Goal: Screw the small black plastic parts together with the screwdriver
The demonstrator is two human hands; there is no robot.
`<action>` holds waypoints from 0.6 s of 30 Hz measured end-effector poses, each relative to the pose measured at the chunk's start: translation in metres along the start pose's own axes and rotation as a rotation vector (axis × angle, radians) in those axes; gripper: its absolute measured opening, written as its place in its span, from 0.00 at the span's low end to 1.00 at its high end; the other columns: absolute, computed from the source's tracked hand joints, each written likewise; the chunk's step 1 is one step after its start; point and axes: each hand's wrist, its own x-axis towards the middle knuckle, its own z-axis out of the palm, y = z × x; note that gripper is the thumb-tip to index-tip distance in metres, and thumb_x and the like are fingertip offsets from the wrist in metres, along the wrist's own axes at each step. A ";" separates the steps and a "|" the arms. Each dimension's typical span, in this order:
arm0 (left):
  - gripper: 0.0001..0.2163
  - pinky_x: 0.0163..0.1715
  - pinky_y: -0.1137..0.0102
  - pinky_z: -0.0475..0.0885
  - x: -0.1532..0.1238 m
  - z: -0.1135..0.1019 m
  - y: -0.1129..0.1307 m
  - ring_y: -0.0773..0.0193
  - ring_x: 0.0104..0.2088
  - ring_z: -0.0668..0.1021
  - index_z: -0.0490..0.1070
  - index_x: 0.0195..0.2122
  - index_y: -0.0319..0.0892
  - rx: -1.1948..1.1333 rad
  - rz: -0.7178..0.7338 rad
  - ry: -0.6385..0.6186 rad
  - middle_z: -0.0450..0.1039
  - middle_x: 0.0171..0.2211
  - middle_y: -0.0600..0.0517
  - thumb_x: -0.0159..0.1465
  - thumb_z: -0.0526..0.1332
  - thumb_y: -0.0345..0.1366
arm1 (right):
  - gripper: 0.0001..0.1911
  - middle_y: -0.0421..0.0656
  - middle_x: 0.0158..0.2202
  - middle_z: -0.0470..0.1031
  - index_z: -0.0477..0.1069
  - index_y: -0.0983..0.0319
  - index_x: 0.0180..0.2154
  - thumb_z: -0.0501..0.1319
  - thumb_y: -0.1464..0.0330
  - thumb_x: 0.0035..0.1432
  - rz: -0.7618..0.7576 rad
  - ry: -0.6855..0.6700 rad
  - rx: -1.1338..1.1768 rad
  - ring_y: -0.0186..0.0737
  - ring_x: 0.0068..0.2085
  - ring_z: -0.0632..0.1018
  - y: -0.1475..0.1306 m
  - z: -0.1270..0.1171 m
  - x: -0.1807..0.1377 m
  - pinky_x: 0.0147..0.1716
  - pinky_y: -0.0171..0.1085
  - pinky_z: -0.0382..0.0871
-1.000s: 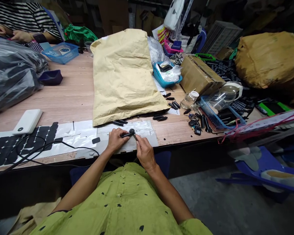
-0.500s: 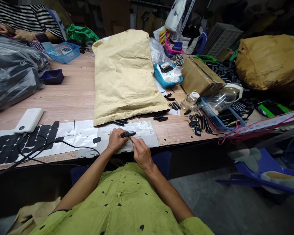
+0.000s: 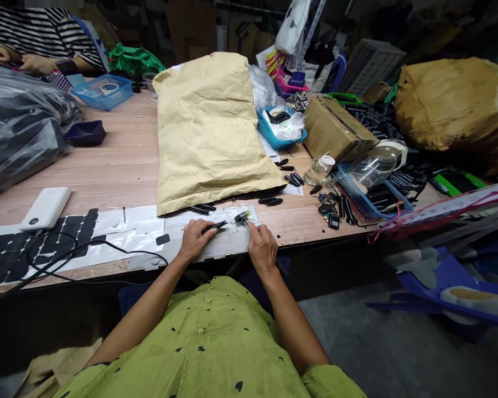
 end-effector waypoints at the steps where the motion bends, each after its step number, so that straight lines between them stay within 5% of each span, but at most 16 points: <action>1: 0.09 0.45 0.60 0.67 0.000 0.000 -0.001 0.55 0.43 0.73 0.80 0.43 0.50 -0.006 0.000 0.003 0.79 0.38 0.51 0.67 0.60 0.41 | 0.20 0.46 0.34 0.72 0.79 0.56 0.49 0.52 0.74 0.66 0.005 0.006 -0.035 0.42 0.35 0.70 0.004 0.003 0.000 0.36 0.37 0.65; 13: 0.18 0.43 0.60 0.65 0.000 -0.011 -0.002 0.55 0.40 0.72 0.74 0.30 0.47 -0.035 -0.026 -0.058 0.79 0.33 0.51 0.72 0.49 0.42 | 0.19 0.48 0.38 0.70 0.77 0.58 0.50 0.51 0.74 0.65 0.033 0.016 -0.128 0.45 0.37 0.66 -0.005 0.016 -0.002 0.37 0.40 0.59; 18: 0.15 0.48 0.58 0.67 -0.024 -0.018 0.004 0.54 0.43 0.73 0.77 0.34 0.47 0.011 0.152 -0.120 0.78 0.38 0.49 0.70 0.52 0.43 | 0.19 0.48 0.38 0.70 0.76 0.58 0.51 0.52 0.74 0.64 0.027 -0.006 -0.128 0.45 0.38 0.66 -0.005 0.017 -0.001 0.36 0.40 0.58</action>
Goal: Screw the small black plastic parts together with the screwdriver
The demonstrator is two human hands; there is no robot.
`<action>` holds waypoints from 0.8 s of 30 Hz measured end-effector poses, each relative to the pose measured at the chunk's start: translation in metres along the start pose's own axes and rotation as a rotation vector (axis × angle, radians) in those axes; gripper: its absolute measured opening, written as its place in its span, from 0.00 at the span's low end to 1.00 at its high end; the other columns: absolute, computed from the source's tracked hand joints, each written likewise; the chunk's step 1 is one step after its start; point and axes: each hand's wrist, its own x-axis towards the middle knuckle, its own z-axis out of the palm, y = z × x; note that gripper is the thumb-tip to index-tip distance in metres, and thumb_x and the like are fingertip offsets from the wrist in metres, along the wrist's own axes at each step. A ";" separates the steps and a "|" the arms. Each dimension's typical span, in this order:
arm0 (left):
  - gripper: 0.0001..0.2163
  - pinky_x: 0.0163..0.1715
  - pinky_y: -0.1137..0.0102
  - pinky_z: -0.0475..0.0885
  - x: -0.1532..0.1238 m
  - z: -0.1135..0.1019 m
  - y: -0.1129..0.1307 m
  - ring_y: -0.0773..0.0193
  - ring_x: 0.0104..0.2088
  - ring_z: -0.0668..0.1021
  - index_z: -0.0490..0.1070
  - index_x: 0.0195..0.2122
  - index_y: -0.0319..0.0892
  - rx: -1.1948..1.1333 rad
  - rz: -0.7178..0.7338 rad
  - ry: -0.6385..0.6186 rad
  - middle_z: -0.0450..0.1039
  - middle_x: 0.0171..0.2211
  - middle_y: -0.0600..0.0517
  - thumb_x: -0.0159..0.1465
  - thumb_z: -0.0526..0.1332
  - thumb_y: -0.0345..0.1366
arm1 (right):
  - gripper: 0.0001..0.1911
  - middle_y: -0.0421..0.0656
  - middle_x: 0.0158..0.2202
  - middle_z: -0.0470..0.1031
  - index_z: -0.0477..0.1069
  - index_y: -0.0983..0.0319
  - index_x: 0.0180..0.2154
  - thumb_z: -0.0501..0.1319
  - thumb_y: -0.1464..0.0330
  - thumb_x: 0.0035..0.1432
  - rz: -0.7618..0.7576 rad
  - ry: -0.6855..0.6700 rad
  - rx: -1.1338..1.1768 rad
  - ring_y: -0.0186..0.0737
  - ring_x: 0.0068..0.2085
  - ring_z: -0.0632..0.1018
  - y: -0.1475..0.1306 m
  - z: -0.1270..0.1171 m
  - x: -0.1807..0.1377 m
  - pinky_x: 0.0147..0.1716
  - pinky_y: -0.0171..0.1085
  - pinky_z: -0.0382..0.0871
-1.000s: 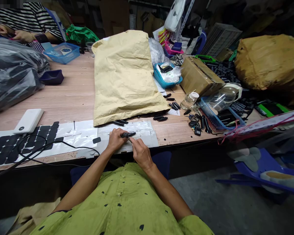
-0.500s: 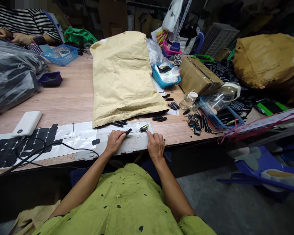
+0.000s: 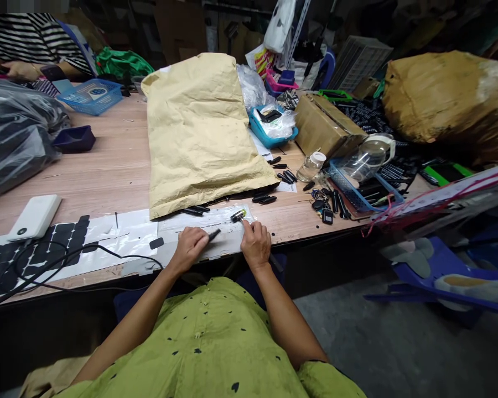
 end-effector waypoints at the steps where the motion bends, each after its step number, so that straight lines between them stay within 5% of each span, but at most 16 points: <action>1: 0.13 0.50 0.56 0.66 -0.009 0.000 0.002 0.53 0.47 0.73 0.78 0.35 0.47 0.025 0.065 -0.005 0.78 0.43 0.48 0.69 0.55 0.43 | 0.19 0.48 0.38 0.70 0.76 0.58 0.51 0.52 0.74 0.64 -0.006 0.003 -0.004 0.45 0.38 0.66 0.000 0.000 0.000 0.36 0.40 0.59; 6: 0.06 0.59 0.49 0.63 -0.053 0.004 0.004 0.45 0.61 0.67 0.80 0.39 0.50 0.185 0.278 -0.056 0.69 0.62 0.46 0.62 0.65 0.39 | 0.19 0.48 0.38 0.70 0.75 0.58 0.51 0.52 0.74 0.64 -0.005 0.013 -0.018 0.46 0.39 0.67 -0.003 0.000 0.000 0.37 0.41 0.58; 14: 0.08 0.60 0.48 0.64 -0.072 0.018 0.000 0.42 0.62 0.67 0.78 0.42 0.50 0.243 0.275 -0.060 0.68 0.63 0.48 0.60 0.66 0.36 | 0.19 0.48 0.39 0.70 0.75 0.58 0.52 0.52 0.74 0.64 0.005 0.005 -0.010 0.46 0.39 0.67 -0.004 0.000 0.000 0.37 0.41 0.59; 19: 0.10 0.50 0.52 0.69 -0.033 -0.003 0.003 0.48 0.47 0.75 0.77 0.45 0.49 0.177 0.109 0.150 0.78 0.45 0.46 0.68 0.56 0.37 | 0.19 0.49 0.39 0.70 0.74 0.59 0.52 0.52 0.75 0.64 0.010 -0.030 -0.006 0.46 0.39 0.66 -0.005 -0.001 0.001 0.37 0.41 0.58; 24: 0.14 0.45 0.54 0.68 0.032 -0.032 -0.014 0.45 0.47 0.72 0.77 0.48 0.46 0.336 -0.121 0.264 0.73 0.45 0.42 0.64 0.57 0.30 | 0.19 0.47 0.37 0.70 0.75 0.59 0.51 0.53 0.76 0.64 -0.037 0.031 -0.075 0.45 0.38 0.66 -0.006 0.000 0.002 0.36 0.40 0.58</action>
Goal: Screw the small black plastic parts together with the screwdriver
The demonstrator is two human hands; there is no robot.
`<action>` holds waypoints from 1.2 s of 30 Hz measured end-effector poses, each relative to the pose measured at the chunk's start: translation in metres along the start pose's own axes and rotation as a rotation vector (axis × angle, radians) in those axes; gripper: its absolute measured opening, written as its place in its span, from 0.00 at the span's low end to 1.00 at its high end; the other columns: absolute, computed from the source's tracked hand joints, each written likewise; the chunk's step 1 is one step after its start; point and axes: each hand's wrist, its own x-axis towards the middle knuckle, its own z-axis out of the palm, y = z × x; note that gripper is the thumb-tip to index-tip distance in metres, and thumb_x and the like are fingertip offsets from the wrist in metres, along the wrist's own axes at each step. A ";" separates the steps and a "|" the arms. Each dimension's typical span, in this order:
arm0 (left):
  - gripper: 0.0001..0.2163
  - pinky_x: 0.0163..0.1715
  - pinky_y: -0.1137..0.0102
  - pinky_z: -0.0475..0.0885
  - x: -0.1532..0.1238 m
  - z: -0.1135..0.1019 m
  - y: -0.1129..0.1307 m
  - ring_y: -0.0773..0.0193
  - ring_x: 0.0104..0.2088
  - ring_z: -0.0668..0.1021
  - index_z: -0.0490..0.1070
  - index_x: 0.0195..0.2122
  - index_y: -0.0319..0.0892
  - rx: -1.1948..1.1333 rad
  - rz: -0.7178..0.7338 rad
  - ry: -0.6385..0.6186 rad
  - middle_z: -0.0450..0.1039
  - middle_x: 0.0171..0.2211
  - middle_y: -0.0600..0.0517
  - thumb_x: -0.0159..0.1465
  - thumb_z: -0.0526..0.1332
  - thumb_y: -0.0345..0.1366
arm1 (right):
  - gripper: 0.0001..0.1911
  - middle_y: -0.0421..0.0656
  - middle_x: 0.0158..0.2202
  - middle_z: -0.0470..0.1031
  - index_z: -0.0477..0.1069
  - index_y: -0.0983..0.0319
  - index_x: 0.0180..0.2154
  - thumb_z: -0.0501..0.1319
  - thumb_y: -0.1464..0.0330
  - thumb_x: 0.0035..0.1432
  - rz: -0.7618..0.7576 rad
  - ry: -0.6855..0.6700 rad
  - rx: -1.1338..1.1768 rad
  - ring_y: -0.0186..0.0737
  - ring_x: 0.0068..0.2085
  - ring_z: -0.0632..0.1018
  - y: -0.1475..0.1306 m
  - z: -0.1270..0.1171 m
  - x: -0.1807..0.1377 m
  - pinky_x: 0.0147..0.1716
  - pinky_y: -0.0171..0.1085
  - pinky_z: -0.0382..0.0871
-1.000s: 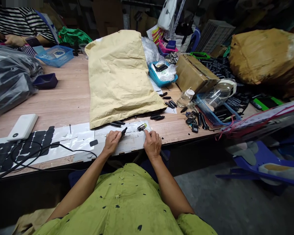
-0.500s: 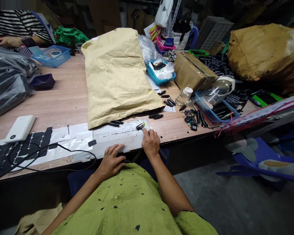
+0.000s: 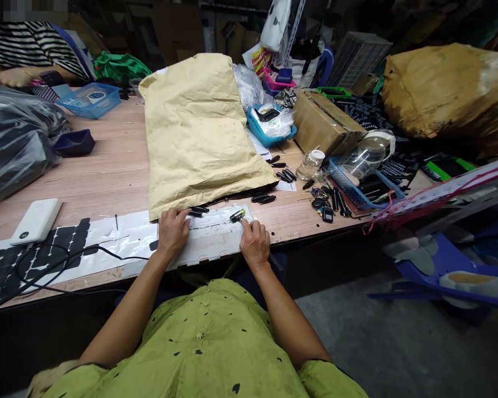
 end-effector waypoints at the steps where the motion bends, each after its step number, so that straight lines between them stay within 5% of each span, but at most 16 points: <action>1: 0.14 0.45 0.54 0.68 0.009 0.000 -0.002 0.45 0.47 0.72 0.77 0.48 0.46 0.046 -0.015 -0.020 0.73 0.46 0.42 0.63 0.58 0.29 | 0.19 0.47 0.37 0.70 0.75 0.59 0.51 0.53 0.76 0.63 -0.007 0.008 -0.012 0.45 0.38 0.66 0.000 0.000 0.000 0.36 0.40 0.57; 8: 0.09 0.49 0.55 0.65 0.023 -0.002 0.001 0.45 0.50 0.70 0.77 0.42 0.45 0.202 0.034 -0.148 0.74 0.46 0.43 0.62 0.62 0.30 | 0.18 0.46 0.37 0.70 0.74 0.59 0.51 0.54 0.76 0.63 -0.022 0.023 -0.068 0.44 0.38 0.66 -0.003 0.001 0.000 0.37 0.39 0.57; 15: 0.05 0.44 0.58 0.65 0.012 0.017 0.017 0.48 0.46 0.73 0.77 0.40 0.46 0.040 0.124 -0.239 0.77 0.38 0.47 0.64 0.65 0.36 | 0.18 0.47 0.37 0.69 0.74 0.59 0.51 0.54 0.76 0.63 -0.015 -0.004 -0.044 0.45 0.38 0.66 -0.003 0.001 0.000 0.37 0.40 0.57; 26: 0.09 0.43 0.61 0.70 -0.001 0.049 0.010 0.54 0.41 0.74 0.76 0.40 0.45 -0.277 0.111 -0.061 0.74 0.36 0.50 0.58 0.69 0.36 | 0.20 0.47 0.38 0.70 0.74 0.58 0.51 0.55 0.77 0.61 0.017 -0.036 0.042 0.45 0.38 0.68 0.000 -0.002 0.005 0.37 0.40 0.60; 36: 0.06 0.41 0.61 0.69 0.001 0.046 0.011 0.55 0.38 0.72 0.76 0.36 0.46 -0.306 0.113 -0.116 0.72 0.31 0.52 0.56 0.67 0.33 | 0.07 0.47 0.38 0.72 0.74 0.60 0.40 0.58 0.72 0.60 0.193 -0.172 0.181 0.45 0.40 0.71 0.013 -0.009 0.008 0.40 0.40 0.65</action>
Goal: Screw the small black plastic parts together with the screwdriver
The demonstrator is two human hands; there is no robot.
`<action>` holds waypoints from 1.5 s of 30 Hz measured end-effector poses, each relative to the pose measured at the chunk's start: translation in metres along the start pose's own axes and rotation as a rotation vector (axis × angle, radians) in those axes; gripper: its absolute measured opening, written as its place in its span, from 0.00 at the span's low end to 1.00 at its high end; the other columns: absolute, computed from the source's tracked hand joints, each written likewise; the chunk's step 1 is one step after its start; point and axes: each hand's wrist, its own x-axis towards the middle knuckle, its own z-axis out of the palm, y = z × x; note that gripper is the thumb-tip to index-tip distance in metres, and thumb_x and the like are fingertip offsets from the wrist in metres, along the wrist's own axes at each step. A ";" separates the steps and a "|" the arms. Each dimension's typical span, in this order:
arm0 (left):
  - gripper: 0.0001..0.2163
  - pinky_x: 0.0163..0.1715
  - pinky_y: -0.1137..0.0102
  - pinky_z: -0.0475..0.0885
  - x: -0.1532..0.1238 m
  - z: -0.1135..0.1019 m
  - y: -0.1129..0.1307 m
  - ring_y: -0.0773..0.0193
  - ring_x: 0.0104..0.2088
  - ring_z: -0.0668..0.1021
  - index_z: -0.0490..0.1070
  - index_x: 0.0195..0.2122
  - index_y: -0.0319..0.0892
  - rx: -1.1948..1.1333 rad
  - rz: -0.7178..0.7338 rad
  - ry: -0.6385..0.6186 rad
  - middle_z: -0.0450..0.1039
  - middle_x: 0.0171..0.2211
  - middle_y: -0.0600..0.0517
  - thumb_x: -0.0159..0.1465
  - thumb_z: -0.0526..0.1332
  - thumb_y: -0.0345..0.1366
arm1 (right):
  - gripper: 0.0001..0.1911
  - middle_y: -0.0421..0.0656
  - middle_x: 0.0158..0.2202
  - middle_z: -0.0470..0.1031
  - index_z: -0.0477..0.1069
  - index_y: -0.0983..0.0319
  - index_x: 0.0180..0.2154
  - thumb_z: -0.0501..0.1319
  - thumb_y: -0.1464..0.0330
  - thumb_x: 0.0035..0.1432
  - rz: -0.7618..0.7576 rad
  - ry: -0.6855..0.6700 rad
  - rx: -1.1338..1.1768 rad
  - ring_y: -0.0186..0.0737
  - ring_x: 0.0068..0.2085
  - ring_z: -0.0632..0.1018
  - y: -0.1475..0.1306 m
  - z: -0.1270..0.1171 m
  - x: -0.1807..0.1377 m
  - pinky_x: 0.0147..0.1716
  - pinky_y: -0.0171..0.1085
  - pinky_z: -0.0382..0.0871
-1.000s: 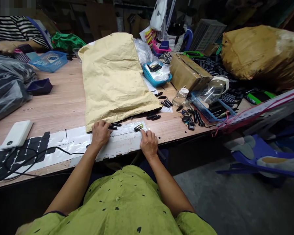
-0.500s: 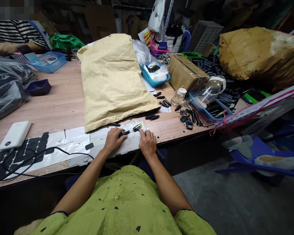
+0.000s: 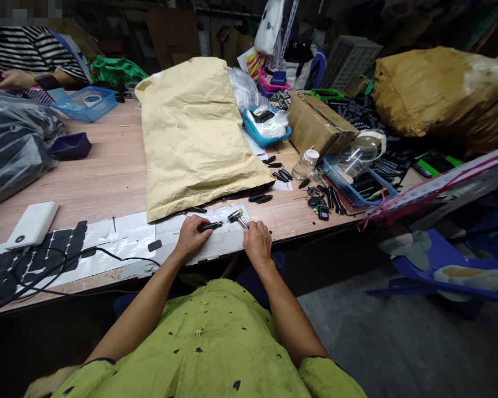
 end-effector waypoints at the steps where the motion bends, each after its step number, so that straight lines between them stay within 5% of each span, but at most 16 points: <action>1: 0.06 0.41 0.61 0.68 0.000 0.000 0.001 0.55 0.38 0.72 0.77 0.36 0.46 0.003 0.002 -0.004 0.73 0.31 0.52 0.56 0.66 0.33 | 0.07 0.47 0.38 0.72 0.73 0.60 0.40 0.58 0.72 0.60 0.016 -0.007 0.010 0.45 0.40 0.72 0.001 -0.001 0.000 0.40 0.40 0.65; 6: 0.06 0.41 0.62 0.68 0.000 -0.001 0.005 0.56 0.38 0.72 0.78 0.37 0.46 -0.006 -0.012 -0.042 0.74 0.32 0.52 0.58 0.66 0.34 | 0.08 0.47 0.39 0.73 0.71 0.59 0.40 0.54 0.71 0.63 0.042 0.035 0.175 0.44 0.39 0.74 -0.002 -0.012 -0.006 0.39 0.40 0.68; 13: 0.07 0.43 0.61 0.68 0.000 -0.001 0.006 0.56 0.40 0.72 0.80 0.39 0.48 -0.014 -0.018 -0.069 0.75 0.33 0.52 0.59 0.66 0.35 | 0.12 0.45 0.37 0.74 0.73 0.59 0.42 0.51 0.68 0.68 -0.195 0.019 0.420 0.42 0.41 0.76 -0.028 -0.020 -0.020 0.43 0.39 0.72; 37: 0.06 0.42 0.60 0.67 0.001 -0.001 0.018 0.55 0.40 0.72 0.80 0.36 0.48 -0.022 -0.058 -0.099 0.73 0.32 0.51 0.59 0.65 0.33 | 0.14 0.45 0.37 0.75 0.74 0.59 0.44 0.50 0.69 0.69 -0.297 -0.022 0.420 0.41 0.40 0.77 -0.042 -0.012 -0.030 0.43 0.39 0.73; 45: 0.08 0.44 0.58 0.68 0.000 0.000 0.013 0.55 0.40 0.73 0.80 0.39 0.47 -0.063 -0.055 -0.099 0.76 0.33 0.51 0.58 0.65 0.33 | 0.15 0.46 0.38 0.74 0.75 0.58 0.44 0.50 0.69 0.69 -0.212 0.074 0.208 0.43 0.41 0.75 -0.018 -0.009 -0.010 0.42 0.39 0.70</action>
